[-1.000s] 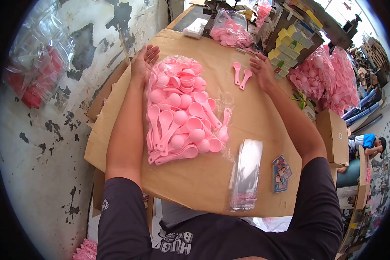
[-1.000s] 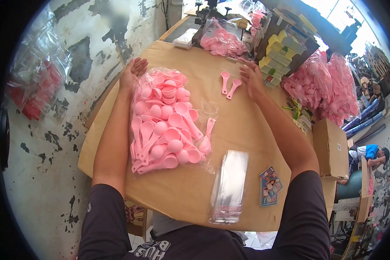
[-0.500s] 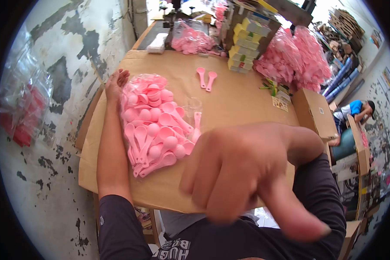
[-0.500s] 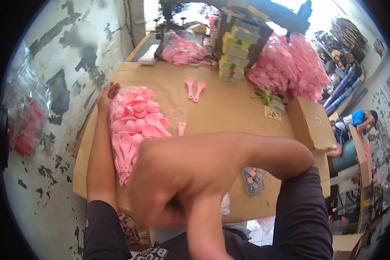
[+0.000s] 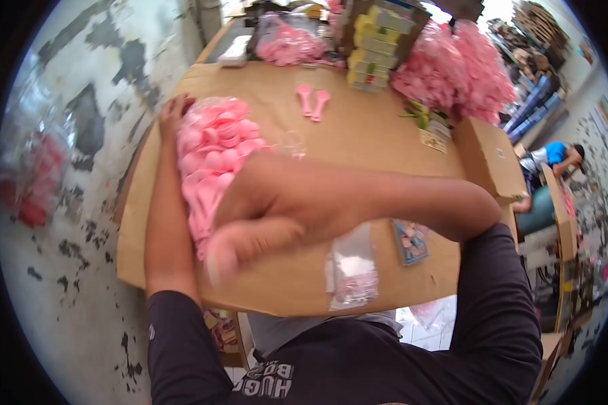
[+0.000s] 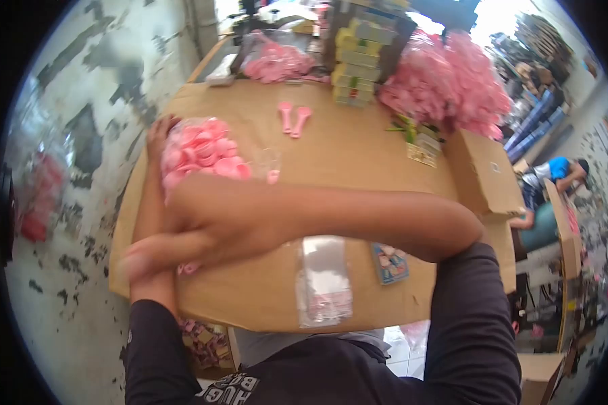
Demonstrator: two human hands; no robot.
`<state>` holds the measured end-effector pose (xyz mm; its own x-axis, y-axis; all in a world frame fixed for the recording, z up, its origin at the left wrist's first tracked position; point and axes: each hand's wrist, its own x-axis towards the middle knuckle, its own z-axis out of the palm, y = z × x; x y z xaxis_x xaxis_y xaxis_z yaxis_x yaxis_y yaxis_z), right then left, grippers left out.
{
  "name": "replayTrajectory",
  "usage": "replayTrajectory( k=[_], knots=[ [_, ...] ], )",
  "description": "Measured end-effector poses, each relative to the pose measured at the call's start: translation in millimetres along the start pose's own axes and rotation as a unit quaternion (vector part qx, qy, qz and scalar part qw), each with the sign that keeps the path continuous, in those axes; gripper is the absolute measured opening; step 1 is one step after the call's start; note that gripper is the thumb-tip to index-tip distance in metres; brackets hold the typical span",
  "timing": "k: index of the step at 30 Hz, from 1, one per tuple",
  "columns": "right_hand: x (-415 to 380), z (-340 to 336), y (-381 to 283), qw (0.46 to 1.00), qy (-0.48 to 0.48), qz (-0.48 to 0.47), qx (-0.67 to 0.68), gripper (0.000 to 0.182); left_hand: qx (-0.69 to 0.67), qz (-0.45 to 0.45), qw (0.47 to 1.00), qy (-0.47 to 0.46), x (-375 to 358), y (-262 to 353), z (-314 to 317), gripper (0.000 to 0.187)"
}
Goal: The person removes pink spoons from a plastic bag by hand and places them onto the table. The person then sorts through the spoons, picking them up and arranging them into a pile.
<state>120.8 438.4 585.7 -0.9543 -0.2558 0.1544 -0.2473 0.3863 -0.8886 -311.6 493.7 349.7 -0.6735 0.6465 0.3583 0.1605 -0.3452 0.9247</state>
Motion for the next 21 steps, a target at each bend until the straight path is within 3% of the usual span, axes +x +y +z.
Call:
replayTrajectory(
  k=[1, 3, 5, 8, 12, 14, 17, 21],
  knots=[
    [0.2, -8.1, 15.4, 0.988, 0.04, 0.039, -0.145, 0.048, -0.007, 0.003, 1.0, -0.003, -1.2, 4.4, 2.5, 0.036],
    [2.7, -30.9, 61.4, 0.951, 0.124, 0.061, -0.276, 0.032, -0.04, -0.005, 0.999, -0.009, -3.3, 6.4, 6.7, 0.035],
    [2.1, -48.8, 107.6, 0.939, 0.215, 0.068, -0.261, 0.026, -0.043, -0.012, 0.999, 0.005, -12.4, 20.8, 14.2, 0.034],
    [4.5, -64.1, 145.1, 0.93, 0.238, 0.101, -0.26, 0.03, -0.051, -0.019, 0.998, 0.01, -16.6, 25.5, 18.2, 0.032],
    [10.2, -59.0, 158.0, 0.933, 0.204, 0.093, -0.28, 0.036, -0.049, -0.012, 0.999, 0.015, -14.9, 25.2, 18.3, 0.03],
    [11.3, -52.8, 155.6, 0.942, 0.167, 0.038, -0.289, 0.039, -0.043, -0.009, 0.999, 0.011, -15.6, 26.0, 18.2, 0.029],
    [9.0, -51.2, 136.7, 0.939, 0.095, 0.094, -0.318, 0.037, -0.06, -0.018, 0.998, 0.015, -17.9, 28.6, 19.9, 0.03],
    [5.3, -47.3, 131.3, 0.947, 0.096, 0.092, -0.292, 0.034, -0.062, -0.017, 0.998, 0.014, -18.2, 29.3, 21.3, 0.029]
  ],
)
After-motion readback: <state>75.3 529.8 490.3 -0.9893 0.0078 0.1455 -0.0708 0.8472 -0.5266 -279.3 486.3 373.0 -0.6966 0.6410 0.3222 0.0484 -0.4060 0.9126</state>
